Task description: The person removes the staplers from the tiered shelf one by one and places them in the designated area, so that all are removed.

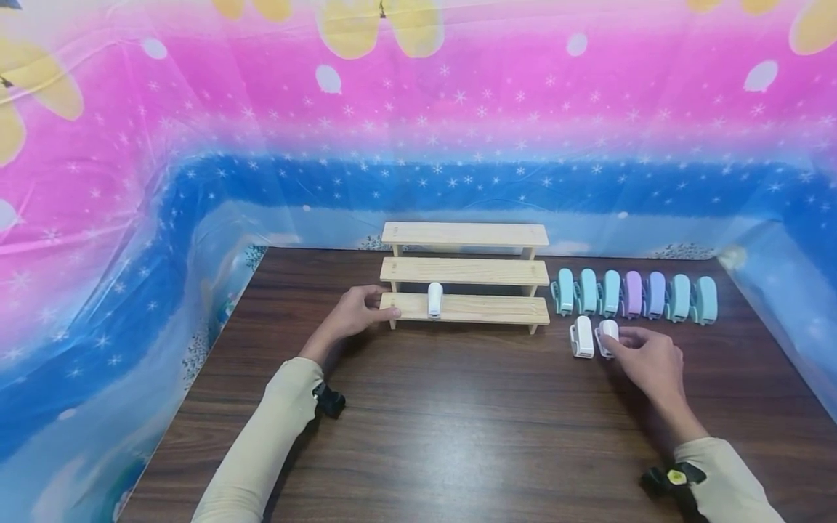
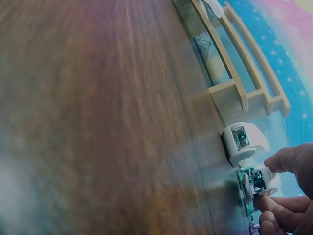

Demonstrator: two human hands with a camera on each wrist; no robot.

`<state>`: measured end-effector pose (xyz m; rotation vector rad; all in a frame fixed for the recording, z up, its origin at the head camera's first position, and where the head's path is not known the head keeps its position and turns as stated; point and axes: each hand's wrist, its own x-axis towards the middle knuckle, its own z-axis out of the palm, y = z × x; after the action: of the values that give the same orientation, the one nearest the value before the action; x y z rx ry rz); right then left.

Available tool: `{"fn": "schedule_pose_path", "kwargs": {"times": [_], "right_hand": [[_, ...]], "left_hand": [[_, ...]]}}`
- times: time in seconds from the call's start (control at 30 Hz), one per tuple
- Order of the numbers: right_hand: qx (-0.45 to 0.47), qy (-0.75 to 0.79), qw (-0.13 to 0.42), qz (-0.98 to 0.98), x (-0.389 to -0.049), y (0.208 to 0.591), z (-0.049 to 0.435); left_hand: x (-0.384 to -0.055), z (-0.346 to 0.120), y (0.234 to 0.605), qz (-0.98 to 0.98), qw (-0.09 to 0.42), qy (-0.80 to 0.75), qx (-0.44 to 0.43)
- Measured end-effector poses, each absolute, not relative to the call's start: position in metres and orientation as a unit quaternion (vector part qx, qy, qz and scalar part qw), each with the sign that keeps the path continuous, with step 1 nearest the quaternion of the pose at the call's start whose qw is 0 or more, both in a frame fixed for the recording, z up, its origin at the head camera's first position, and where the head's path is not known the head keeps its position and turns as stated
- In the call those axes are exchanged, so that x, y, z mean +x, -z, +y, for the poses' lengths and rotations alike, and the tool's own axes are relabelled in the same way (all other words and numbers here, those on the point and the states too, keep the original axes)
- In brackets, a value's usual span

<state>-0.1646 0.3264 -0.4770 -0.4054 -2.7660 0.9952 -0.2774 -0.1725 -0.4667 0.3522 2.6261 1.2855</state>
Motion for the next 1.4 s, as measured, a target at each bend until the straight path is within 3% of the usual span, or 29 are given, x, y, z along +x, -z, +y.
{"fn": "schedule_pose_path", "kwargs": {"times": [0.47,1.4], "right_hand": [[-0.137,-0.326,0.073,-0.933,-0.163,0.478,0.329],[-0.051,-0.323,0.139,-0.935,-0.184,0.421,0.294]], "left_hand": [[-0.276,-0.173,0.466,0.887,0.101,-0.432,0.124],[-0.279,-0.172,0.467,0.882,0.095,-0.443,0.128]]}}
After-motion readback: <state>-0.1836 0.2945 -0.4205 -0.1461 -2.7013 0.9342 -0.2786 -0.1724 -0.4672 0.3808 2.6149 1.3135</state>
